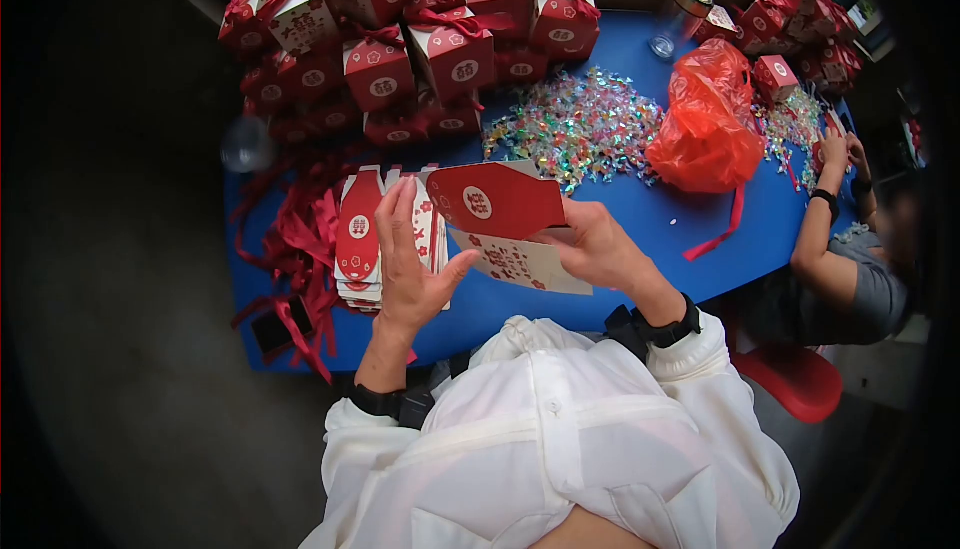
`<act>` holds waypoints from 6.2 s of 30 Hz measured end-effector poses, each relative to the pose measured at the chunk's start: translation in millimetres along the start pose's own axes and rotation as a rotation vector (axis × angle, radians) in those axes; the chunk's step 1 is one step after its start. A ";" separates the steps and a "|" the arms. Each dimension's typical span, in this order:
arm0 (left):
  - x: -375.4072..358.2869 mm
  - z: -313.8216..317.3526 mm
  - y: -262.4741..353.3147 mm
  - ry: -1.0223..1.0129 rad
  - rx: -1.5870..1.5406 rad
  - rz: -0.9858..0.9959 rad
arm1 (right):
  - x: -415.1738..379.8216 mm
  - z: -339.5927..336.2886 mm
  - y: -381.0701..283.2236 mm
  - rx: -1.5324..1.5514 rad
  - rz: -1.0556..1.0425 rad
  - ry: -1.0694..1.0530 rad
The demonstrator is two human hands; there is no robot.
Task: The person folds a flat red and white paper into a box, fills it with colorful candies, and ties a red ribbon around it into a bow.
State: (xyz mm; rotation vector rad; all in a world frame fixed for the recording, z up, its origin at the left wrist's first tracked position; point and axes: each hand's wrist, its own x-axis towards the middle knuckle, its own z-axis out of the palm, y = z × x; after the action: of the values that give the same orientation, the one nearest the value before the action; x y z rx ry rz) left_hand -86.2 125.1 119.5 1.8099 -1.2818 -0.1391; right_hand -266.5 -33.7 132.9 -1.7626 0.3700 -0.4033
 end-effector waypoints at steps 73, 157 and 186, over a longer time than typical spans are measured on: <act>9.4 45.6 -15.0 -0.453 -0.756 -0.236 | -29.0 21.2 9.7 -0.606 -0.050 0.274; 11.5 29.5 1.3 -0.468 -0.154 0.025 | -20.6 -1.3 25.2 -0.343 -0.209 -0.214; 10.5 31.1 10.2 -0.565 -0.071 -0.011 | -22.8 1.0 30.7 -0.377 -0.241 -0.186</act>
State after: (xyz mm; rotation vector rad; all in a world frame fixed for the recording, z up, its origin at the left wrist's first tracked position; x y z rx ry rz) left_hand -105.4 97.5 112.0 1.7785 -1.6239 -0.7352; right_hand -287.3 -29.2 101.1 -2.2055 0.1032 -0.3513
